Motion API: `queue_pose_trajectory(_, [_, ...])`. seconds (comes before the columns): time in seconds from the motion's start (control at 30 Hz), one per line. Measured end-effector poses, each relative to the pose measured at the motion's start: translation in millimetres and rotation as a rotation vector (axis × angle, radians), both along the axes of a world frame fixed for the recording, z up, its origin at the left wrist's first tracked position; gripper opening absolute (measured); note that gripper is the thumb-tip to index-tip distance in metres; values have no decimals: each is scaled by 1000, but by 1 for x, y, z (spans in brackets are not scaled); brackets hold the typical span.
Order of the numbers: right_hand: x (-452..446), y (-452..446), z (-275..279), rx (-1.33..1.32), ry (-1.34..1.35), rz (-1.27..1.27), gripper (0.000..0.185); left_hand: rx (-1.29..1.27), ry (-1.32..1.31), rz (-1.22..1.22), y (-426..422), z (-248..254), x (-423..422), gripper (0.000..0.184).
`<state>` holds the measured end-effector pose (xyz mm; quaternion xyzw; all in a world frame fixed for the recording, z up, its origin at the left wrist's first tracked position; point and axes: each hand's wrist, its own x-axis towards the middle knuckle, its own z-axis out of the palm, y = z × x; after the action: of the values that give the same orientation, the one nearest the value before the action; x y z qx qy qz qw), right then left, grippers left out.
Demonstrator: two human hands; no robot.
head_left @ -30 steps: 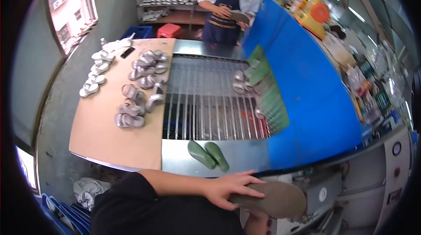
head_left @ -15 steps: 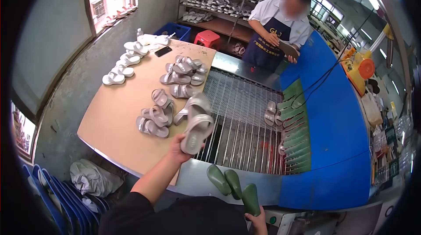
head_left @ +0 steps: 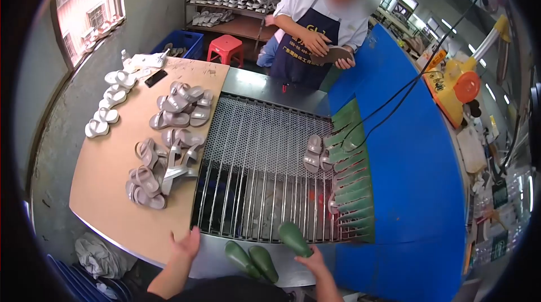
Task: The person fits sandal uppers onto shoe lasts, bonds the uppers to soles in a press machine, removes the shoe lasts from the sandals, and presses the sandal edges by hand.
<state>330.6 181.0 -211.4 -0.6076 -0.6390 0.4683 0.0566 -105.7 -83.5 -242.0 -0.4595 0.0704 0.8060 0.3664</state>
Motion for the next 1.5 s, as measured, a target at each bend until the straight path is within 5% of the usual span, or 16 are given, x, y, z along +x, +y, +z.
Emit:
queue_pose_trajectory(0.13, [-83, 145, 31, 156, -113, 234, 73, -219, 28, -441, -56, -5, 47, 83])
queue_pose_trajectory(0.17, [-83, 189, -18, 359, -148, 361, 75, -228, 79, -539, -73, -14, 52, 82])
queue_pose_trajectory(0.3, [-165, 335, -25, 241, -249, 456, 84, -425, 310, -688, -101, -42, 53, 84])
queue_pose_trajectory(0.4, [-192, 399, -78, 416, -334, 469, 80, -656, 353, -757, -82, -26, 63, 83])
queue_pose_trajectory(0.47, [-201, 420, -94, 311, -331, 462, 78, -818, 461, -990, -55, -10, 68, 63])
queue_pose_trajectory(0.53, [-210, 395, -77, 209, -295, 430, 77, -881, 761, -1280, -30, 18, 81, 55])
queue_pose_trajectory(0.63, [-205, 331, -33, 177, -208, 361, 75, -898, 1495, -1719, 11, 39, 78, 88])
queue_pose_trajectory(0.7, [-189, 248, 1, 163, -135, 366, 74, -843, 1872, -1632, 48, 44, 79, 97])
queue_pose_trajectory(0.73, [-173, 204, -10, 6, 133, 311, 76, -812, 2059, -1574, 65, 49, 80, 102])
queue_pose_trajectory(0.9, [-152, -5, 56, -680, 730, 171, 76, -358, 2441, -1287, 120, 93, 101, 125])
queue_pose_trajectory(1.0, [-148, -63, 134, -799, 894, 121, 79, -57, 2079, -1237, 75, 101, 108, 128])
queue_pose_trajectory(1.1, [-132, -70, 180, -595, 883, 159, 77, -14, 2007, -853, 38, 131, 91, 132])
queue_pose_trajectory(1.2, [-92, -67, 212, -352, 805, 236, 77, 19, 1411, -411, 21, 206, 85, 128])
queue_pose_trajectory(1.27, [-63, -71, 232, -480, 750, 267, 75, 111, 1447, -344, -1, 218, 59, 115])
queue_pose_trajectory(1.37, [-36, -100, 241, -268, 292, 559, 72, 287, 1192, -257, -15, 238, 55, 95])
queue_pose_trajectory(1.5, [-48, -174, 263, -153, 166, 482, 72, 372, 1177, -258, -10, 252, 74, 83])
